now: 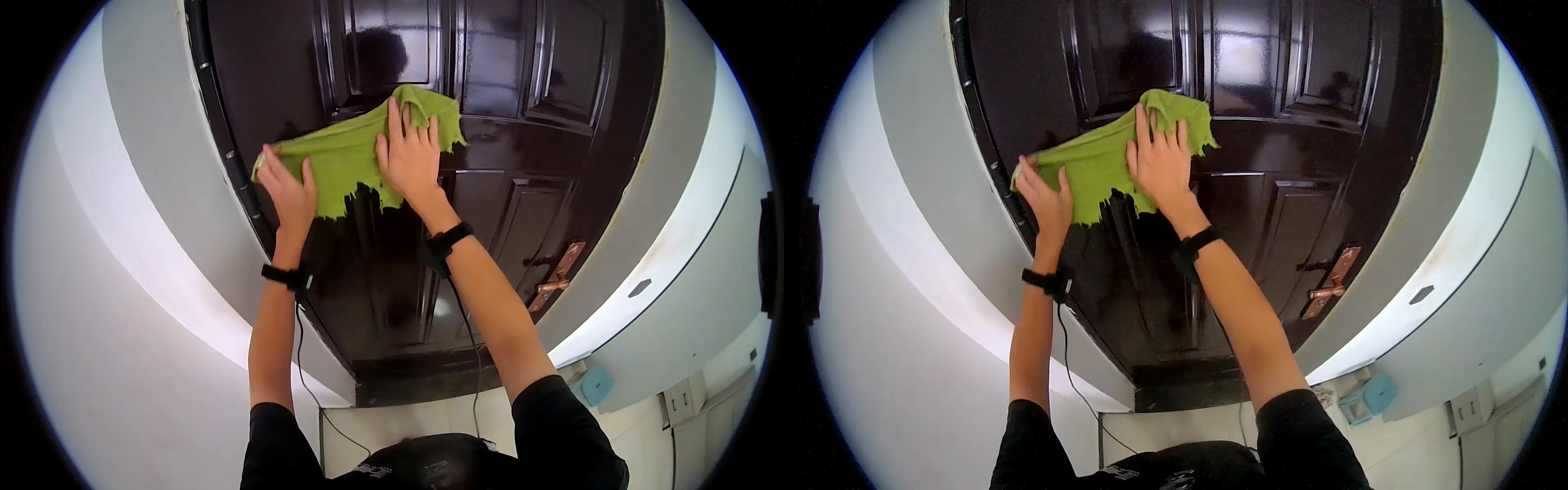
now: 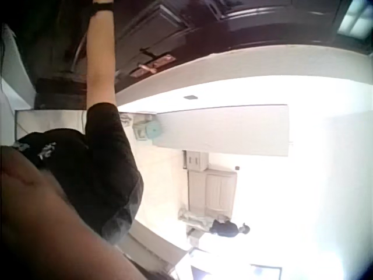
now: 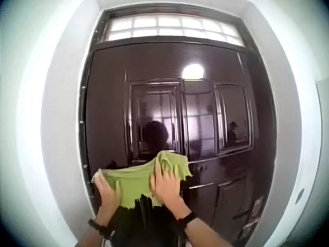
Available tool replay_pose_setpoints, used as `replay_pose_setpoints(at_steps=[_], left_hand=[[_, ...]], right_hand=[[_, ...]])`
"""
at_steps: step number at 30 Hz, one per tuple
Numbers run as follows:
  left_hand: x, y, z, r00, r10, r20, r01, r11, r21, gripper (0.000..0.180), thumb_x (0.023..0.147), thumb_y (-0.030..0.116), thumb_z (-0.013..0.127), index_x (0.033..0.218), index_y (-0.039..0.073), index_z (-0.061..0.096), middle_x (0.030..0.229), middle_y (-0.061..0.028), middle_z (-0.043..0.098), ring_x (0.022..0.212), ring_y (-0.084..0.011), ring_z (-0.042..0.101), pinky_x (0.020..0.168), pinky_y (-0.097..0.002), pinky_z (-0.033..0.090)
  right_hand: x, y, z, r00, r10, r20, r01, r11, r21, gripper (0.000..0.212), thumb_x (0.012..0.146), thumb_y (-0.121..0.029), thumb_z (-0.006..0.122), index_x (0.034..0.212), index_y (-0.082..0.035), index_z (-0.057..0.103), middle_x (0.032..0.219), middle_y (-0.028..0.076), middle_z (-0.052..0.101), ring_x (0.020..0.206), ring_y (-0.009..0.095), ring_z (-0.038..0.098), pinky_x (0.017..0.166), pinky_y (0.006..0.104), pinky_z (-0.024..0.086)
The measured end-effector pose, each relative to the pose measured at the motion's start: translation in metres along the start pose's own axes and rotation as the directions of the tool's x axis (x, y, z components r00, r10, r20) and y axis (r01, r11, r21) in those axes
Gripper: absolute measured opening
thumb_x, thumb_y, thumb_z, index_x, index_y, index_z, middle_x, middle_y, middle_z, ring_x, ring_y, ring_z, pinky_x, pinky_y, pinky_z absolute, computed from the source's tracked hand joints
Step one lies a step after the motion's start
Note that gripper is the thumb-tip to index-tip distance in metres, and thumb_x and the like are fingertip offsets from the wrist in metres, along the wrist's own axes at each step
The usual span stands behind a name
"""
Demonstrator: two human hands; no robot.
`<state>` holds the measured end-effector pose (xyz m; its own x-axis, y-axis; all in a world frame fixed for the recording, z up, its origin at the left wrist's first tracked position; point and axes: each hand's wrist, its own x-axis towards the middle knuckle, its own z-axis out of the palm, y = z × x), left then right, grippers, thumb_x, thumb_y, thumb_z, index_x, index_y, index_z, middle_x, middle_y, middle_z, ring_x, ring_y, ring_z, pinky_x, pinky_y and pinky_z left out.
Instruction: The person wipes down a wooden hanger with a green cloth, hangs it on a closet rod, and then uses the cloth to wipe the interior edges, exterior doors, and handles of the white closet, finishing by wiping down a dark brown door nearby.
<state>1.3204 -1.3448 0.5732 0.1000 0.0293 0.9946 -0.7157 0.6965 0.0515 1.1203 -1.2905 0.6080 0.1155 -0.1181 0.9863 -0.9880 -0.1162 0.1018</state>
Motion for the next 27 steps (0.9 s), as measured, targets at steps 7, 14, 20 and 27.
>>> replay_pose_setpoints(at_steps=[7, 14, 20, 27], left_hand=[[-0.003, 0.02, 0.03, 0.98, 0.145, 0.138, -0.165, 0.975, 0.151, 0.072, 0.084, 0.017, 0.054, 0.14, -0.014, 0.021, 0.145, -0.0254, 0.032, 0.094, -0.0395, 0.049, 0.086, -0.0447, 0.039], [-0.129, 0.017, 0.021, 0.823, 0.215, 0.526, -0.301, 0.95, 0.083, 0.067, 0.072, 0.022, 0.057, 0.133, -0.006, 0.047, 0.116, -0.0221, 0.06, 0.104, -0.0353, 0.06, 0.085, -0.0462, 0.048], [-0.186, 0.043, 0.047, 0.67, 0.428, 0.607, -0.381, 0.9, -0.213, 0.071, 0.074, 0.021, 0.058, 0.137, -0.008, 0.039, 0.134, -0.0265, 0.047, 0.121, -0.0437, 0.047, 0.1, -0.0522, 0.038], [-0.053, 0.137, 0.092, 0.858, 0.364, 0.362, -0.36, 0.929, -0.081, 0.068, 0.077, 0.019, 0.057, 0.138, -0.004, 0.039, 0.139, -0.0175, 0.045, 0.122, -0.0364, 0.047, 0.101, -0.0481, 0.035]], right_hand=[[-0.023, 0.01, 0.002, 0.999, -0.038, 0.016, 0.039, 0.997, -0.06, 0.062, 0.084, -0.031, 0.056, 0.14, -0.011, 0.042, 0.113, 0.012, 0.064, 0.096, 0.035, 0.057, 0.103, 0.0492, 0.034], [-0.124, 0.01, -0.003, 0.95, -0.104, 0.293, 0.097, 0.995, 0.036, 0.057, 0.084, -0.028, 0.057, 0.138, -0.015, 0.047, 0.108, 0.009, 0.064, 0.092, 0.03, 0.056, 0.1, 0.0463, 0.038], [-0.203, 0.057, -0.004, 0.906, -0.209, 0.368, 0.141, 0.969, 0.203, 0.04, 0.08, -0.03, 0.062, 0.118, -0.015, 0.063, 0.109, 0.008, 0.059, 0.1, 0.031, 0.056, 0.09, 0.0441, 0.045], [-0.097, 0.118, -0.034, 0.973, -0.066, 0.222, 0.092, 0.99, -0.107, 0.057, 0.079, -0.031, 0.059, 0.133, -0.018, 0.05, 0.113, 0.01, 0.057, 0.113, 0.03, 0.052, 0.087, 0.0448, 0.048]])
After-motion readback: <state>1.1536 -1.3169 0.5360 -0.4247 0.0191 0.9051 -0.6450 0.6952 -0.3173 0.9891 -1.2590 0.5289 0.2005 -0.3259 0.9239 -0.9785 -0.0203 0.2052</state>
